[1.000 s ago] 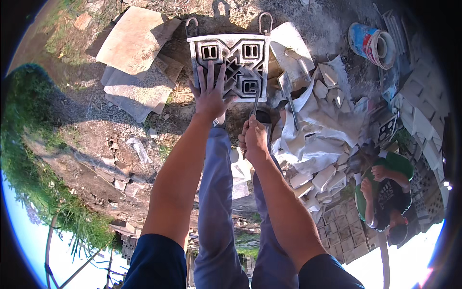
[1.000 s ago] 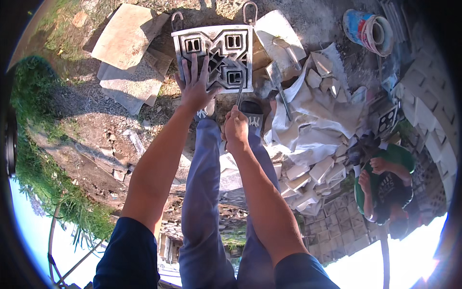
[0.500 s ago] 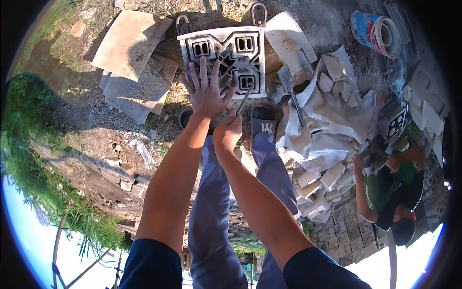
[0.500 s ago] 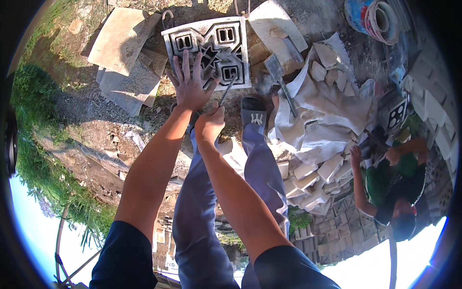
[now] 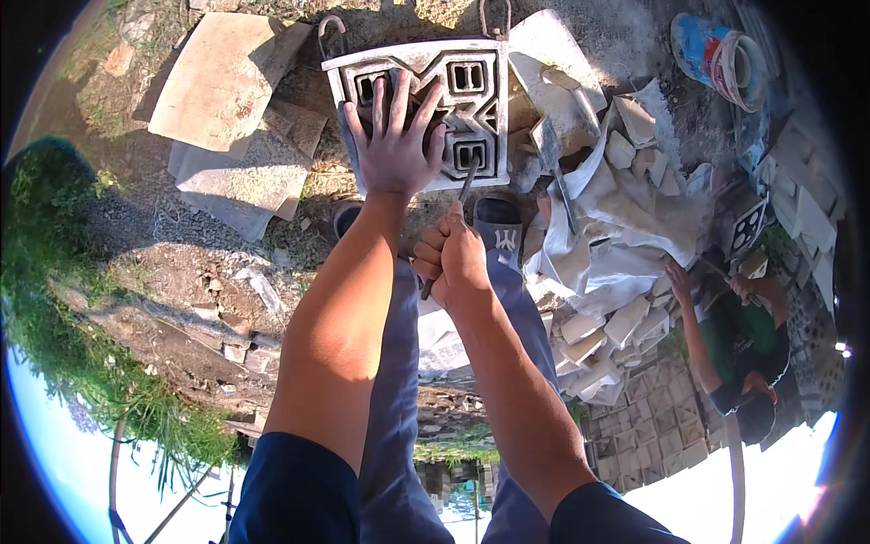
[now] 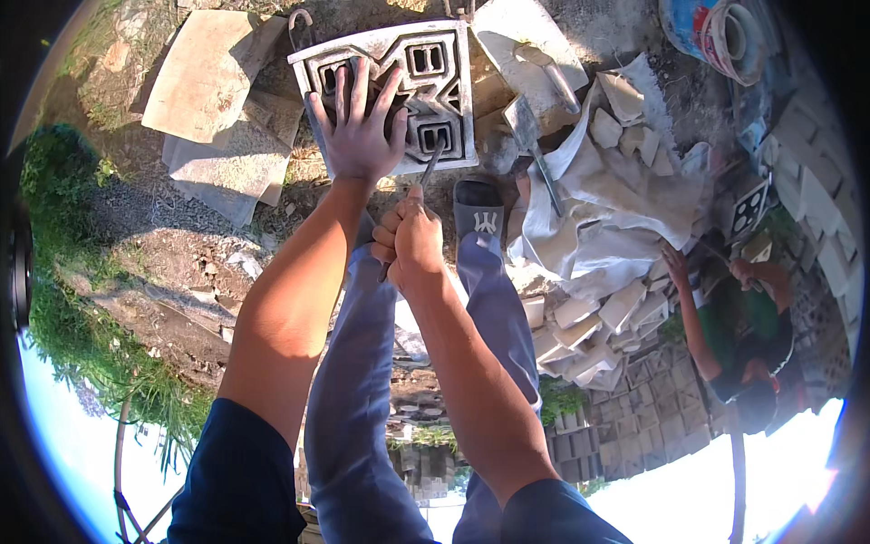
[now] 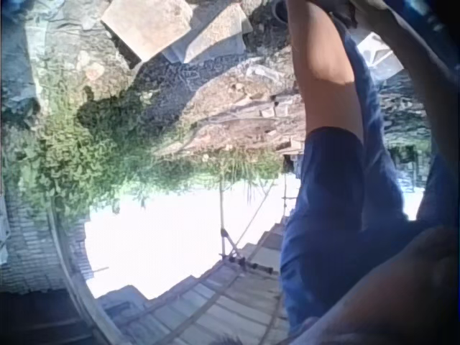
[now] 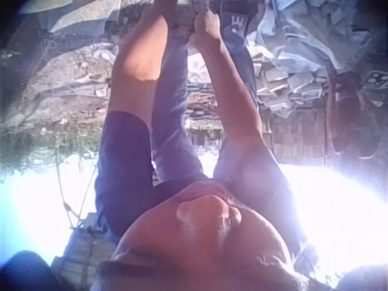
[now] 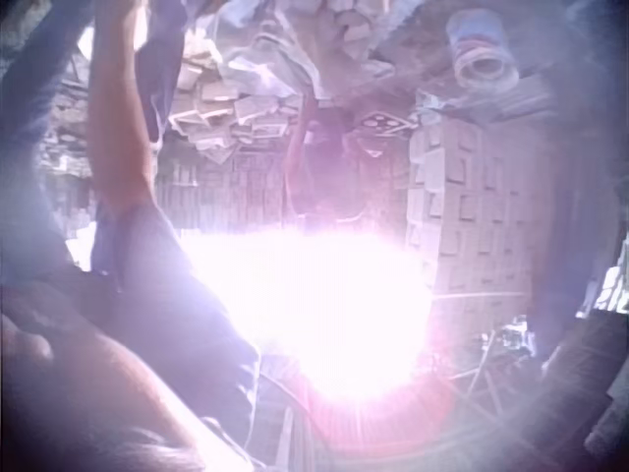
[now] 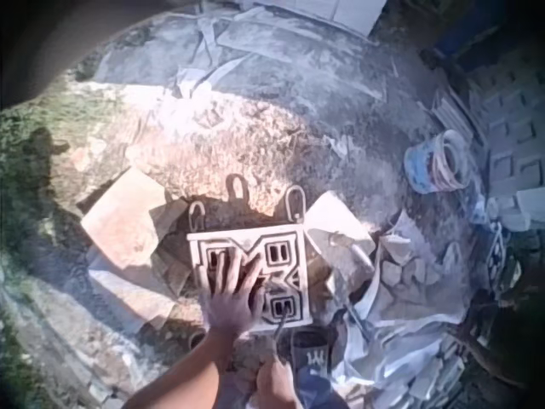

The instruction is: The person details the pattern of a molded block using a metal rod and removes the mold frame from the block by hand.

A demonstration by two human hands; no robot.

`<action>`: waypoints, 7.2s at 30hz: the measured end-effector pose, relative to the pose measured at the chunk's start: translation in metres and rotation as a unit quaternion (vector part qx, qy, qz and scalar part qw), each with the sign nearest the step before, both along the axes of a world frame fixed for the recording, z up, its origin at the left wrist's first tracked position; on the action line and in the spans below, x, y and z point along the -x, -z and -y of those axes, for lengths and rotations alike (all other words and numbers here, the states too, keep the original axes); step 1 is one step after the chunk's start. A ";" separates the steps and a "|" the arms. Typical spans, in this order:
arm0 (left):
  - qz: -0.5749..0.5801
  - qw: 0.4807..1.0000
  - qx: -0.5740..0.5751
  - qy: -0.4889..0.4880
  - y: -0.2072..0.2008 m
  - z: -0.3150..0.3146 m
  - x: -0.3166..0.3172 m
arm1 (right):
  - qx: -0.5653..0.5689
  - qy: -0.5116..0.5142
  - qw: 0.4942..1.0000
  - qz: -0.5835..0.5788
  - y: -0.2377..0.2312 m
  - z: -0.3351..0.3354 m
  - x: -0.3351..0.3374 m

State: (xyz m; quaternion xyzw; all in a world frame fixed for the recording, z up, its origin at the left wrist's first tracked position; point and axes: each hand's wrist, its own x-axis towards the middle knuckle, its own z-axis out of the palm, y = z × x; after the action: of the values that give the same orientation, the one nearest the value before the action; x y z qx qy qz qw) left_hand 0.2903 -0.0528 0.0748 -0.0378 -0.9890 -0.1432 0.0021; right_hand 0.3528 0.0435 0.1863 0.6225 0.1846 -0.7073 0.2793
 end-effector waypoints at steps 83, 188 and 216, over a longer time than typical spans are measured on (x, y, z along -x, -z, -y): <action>0.025 0.985 -0.036 0.165 -0.004 0.073 0.000 | -0.418 -0.678 0.260 -0.546 0.005 -0.109 0.079; 0.040 0.849 -0.147 -0.506 -0.005 0.004 0.030 | 0.250 -0.296 0.922 -0.017 0.000 -0.063 0.108; 0.032 0.856 -0.122 -0.502 0.002 0.001 0.028 | 0.310 0.148 0.931 0.121 0.022 -0.050 0.130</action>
State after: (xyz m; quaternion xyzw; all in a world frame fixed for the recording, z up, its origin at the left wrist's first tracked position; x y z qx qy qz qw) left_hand 0.2624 -0.0540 0.0726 0.4688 -0.8478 -0.2435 0.0462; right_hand 0.2223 0.0938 0.1641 0.6062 -0.1733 -0.6822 0.3704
